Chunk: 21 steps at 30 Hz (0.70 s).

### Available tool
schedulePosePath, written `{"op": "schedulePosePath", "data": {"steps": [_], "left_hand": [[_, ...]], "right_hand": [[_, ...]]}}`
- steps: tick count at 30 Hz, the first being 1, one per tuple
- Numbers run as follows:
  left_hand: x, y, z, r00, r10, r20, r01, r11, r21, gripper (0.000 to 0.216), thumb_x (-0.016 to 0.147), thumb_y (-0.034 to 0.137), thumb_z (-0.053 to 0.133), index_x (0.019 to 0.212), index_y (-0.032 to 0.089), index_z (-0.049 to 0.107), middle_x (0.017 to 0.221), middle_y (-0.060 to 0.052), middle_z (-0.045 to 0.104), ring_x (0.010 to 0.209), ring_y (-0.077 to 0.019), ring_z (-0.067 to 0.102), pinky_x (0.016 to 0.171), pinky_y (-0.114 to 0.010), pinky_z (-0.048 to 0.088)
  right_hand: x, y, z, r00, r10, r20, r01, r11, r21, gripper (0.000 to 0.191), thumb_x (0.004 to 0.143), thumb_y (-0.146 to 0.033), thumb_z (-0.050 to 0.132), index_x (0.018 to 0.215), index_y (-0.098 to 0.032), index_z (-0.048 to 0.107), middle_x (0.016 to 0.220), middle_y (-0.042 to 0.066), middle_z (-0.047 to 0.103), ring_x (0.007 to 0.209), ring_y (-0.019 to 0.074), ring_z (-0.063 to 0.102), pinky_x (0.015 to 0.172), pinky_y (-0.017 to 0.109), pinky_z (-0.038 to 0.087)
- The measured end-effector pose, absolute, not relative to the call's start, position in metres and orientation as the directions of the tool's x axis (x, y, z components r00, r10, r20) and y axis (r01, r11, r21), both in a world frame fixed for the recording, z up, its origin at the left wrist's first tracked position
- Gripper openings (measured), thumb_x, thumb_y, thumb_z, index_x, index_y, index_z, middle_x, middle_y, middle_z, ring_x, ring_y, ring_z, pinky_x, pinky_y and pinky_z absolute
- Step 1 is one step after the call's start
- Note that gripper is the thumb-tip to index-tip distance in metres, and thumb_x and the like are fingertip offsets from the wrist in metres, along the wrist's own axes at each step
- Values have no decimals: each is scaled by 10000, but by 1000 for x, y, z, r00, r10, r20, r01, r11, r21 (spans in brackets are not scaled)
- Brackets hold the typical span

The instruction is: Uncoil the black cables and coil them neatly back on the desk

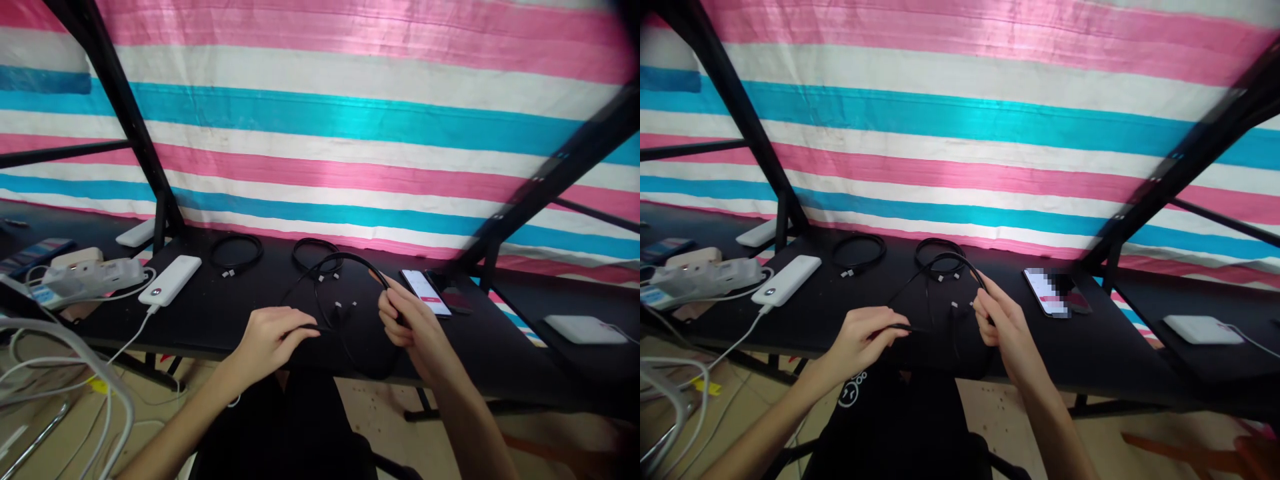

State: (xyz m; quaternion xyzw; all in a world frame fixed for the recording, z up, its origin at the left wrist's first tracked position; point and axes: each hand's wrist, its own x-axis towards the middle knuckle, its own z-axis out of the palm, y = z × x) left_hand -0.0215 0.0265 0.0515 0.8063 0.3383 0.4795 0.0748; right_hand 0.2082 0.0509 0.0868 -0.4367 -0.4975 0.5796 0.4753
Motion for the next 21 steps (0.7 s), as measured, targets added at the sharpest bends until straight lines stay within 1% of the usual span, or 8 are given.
{"op": "schedulePosePath", "data": {"steps": [6,8,11,13,15,18,20,21], "left_hand": [[-17,30,86,444,325,835,538,-842,42,213,809,336,657,690,160,652,537,40,583,484,-85,483,472,-241,334],[-12,32,94,463,268,845,572,-819,-54,214,817,332,650,689,161,652,563,31,587,521,-99,498,491,-250,345],[-6,37,100,482,255,839,584,-807,-90,266,828,347,630,646,154,637,602,8,597,593,-119,519,532,-251,370],[-7,39,99,485,301,821,573,-819,-38,311,830,388,613,630,150,632,608,1,598,611,-121,522,556,-245,379],[-13,40,94,499,425,756,540,-834,112,351,810,444,613,616,152,631,576,16,583,566,-102,511,542,-229,363],[-29,40,77,541,688,484,545,-725,421,399,743,529,639,580,165,629,509,48,565,473,-75,486,482,-214,311],[-41,41,61,531,796,289,625,-599,501,410,714,576,639,599,183,649,500,53,586,467,-85,505,493,-216,315],[-46,43,52,517,821,241,671,-564,482,416,701,601,636,627,192,664,502,49,599,479,-99,519,518,-225,331]], "right_hand": [[197,55,96,-174,981,89,274,135,-952,547,853,-483,549,1321,-206,498,662,-37,362,489,55,260,384,178,155],[188,51,99,-219,968,120,295,183,-938,561,860,-488,530,1336,-194,484,681,-26,403,488,57,258,381,186,163],[175,47,101,-299,943,144,242,221,-945,596,854,-493,538,1362,-192,465,695,-18,423,491,58,269,386,186,193],[171,46,102,-307,942,138,162,195,-967,601,839,-493,561,1356,-196,479,653,-32,385,472,54,252,378,181,183],[173,48,106,-231,963,137,48,152,-987,589,819,-464,599,1336,-199,502,597,-62,304,442,44,189,362,171,139],[183,50,117,-62,983,171,-95,165,-982,523,784,-396,655,1259,-191,576,553,-88,212,423,35,119,346,161,89],[190,49,126,13,972,234,-74,234,-969,418,775,-384,670,1146,-191,661,520,-84,233,410,35,147,333,159,103],[192,47,130,43,961,272,-33,274,-961,356,772,-381,678,1077,-199,700,501,-76,265,405,37,184,328,157,136]]}}
